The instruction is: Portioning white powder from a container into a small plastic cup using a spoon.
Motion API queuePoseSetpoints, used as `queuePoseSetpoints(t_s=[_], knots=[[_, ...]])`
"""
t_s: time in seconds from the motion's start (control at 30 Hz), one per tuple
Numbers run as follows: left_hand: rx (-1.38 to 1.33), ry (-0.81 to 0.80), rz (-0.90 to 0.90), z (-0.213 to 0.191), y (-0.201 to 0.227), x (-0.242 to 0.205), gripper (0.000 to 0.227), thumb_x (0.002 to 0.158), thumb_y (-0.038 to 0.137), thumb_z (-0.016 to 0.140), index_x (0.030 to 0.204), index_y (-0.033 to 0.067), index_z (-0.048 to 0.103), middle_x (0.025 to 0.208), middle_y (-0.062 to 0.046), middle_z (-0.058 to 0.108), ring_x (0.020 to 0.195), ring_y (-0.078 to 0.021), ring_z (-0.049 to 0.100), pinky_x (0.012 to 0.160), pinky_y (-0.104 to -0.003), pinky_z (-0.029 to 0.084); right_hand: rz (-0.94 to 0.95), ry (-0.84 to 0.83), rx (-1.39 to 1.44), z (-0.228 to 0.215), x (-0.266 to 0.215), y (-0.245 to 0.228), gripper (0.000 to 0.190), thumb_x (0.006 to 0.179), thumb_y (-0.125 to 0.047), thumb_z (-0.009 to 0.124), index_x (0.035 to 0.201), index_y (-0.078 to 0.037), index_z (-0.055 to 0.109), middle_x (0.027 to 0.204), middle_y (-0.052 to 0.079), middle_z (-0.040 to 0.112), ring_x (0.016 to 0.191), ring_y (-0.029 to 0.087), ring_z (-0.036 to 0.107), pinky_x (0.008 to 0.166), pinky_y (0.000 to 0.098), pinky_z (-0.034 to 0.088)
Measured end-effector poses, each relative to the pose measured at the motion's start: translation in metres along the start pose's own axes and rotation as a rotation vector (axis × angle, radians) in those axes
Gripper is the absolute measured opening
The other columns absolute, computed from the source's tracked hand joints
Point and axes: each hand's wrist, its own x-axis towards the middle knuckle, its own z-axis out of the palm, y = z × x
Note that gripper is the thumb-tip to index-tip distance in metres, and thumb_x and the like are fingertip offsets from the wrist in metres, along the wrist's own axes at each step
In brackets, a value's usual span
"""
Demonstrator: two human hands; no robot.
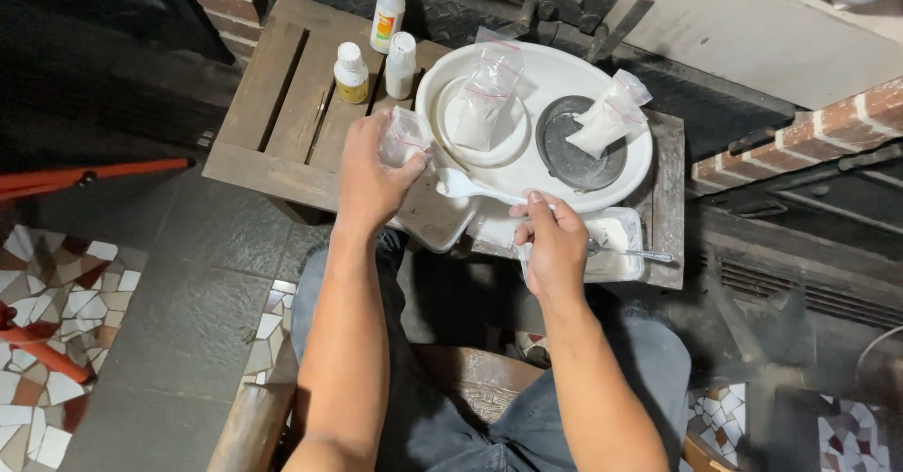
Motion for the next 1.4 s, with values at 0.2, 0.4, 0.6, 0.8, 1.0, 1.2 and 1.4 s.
queuePoseSetpoints(t_s=[0.2,0.4,0.6,0.8,1.0,1.2,1.4], knots=[[-0.035,-0.006,-0.029,0.004,-0.005,-0.02,0.071,0.075,0.023,0.087,0.137,0.0021,0.059,0.132,-0.019,0.058,0.126,-0.0404,0.06,0.104,-0.054,0.048,-0.099,0.004,0.088,-0.008,-0.007,-0.044,0.021,0.101,-0.01,0.062,0.115,0.005,0.067,0.08,0.021,0.07,0.045,0.013,0.056,0.047,0.0195,0.045],[-0.016,-0.093,0.03,0.006,0.004,-0.036,0.075,0.07,0.029,0.09,0.134,0.002,0.061,0.132,-0.019,0.058,0.126,-0.0423,0.059,0.106,-0.053,0.048,-0.16,-0.099,-0.054,0.007,-0.016,-0.063,0.021,0.103,-0.014,0.062,0.113,0.003,0.069,0.08,0.017,0.072,0.047,0.011,0.055,0.048,0.0207,0.046],[0.021,-0.126,0.007,0.013,0.006,-0.037,0.073,0.072,0.031,0.088,0.134,0.0045,0.062,0.13,-0.018,0.06,0.124,-0.0411,0.061,0.105,-0.052,0.05,-0.722,-0.266,-0.605,0.004,-0.023,-0.057,0.008,0.098,-0.022,0.076,0.099,-0.022,0.083,0.059,-0.003,0.067,0.051,0.011,0.058,0.057,0.0227,0.052],[-0.007,-0.073,-0.085,0.013,0.006,-0.054,0.073,0.075,0.033,0.088,0.136,0.0038,0.06,0.131,-0.017,0.059,0.126,-0.0381,0.061,0.107,-0.048,0.049,-0.698,-0.144,-0.415,-0.011,-0.048,-0.064,0.014,0.102,-0.007,0.065,0.106,-0.007,0.078,0.075,0.009,0.075,0.056,0.014,0.065,0.063,0.0286,0.056],[-0.067,-0.012,-0.067,-0.005,0.002,-0.045,0.073,0.078,0.03,0.09,0.135,-0.0025,0.059,0.128,-0.022,0.06,0.125,-0.04,0.06,0.109,-0.048,0.046,-0.423,-0.032,-0.282,-0.025,-0.034,-0.034,0.017,0.105,-0.005,0.057,0.114,0.004,0.069,0.081,0.016,0.073,0.058,0.015,0.063,0.068,0.0288,0.054],[-0.134,0.09,-0.134,-0.015,0.013,-0.035,0.068,0.081,0.035,0.088,0.135,0.004,0.059,0.129,-0.016,0.059,0.127,-0.0352,0.059,0.109,-0.049,0.045,-0.294,-0.031,-0.569,-0.007,-0.006,0.036,0.02,0.102,-0.011,0.06,0.114,-0.01,0.076,0.078,0.006,0.078,0.063,0.014,0.066,0.066,0.0288,0.051],[-0.126,0.12,-0.156,-0.014,0.01,-0.03,0.068,0.082,0.038,0.088,0.136,0.0071,0.058,0.129,-0.013,0.059,0.125,-0.0314,0.06,0.109,-0.047,0.046,-0.664,-0.045,-0.69,-0.001,-0.002,0.066,0.015,0.1,-0.008,0.067,0.11,-0.003,0.077,0.079,0.011,0.076,0.072,0.023,0.074,0.068,0.0368,0.061]])
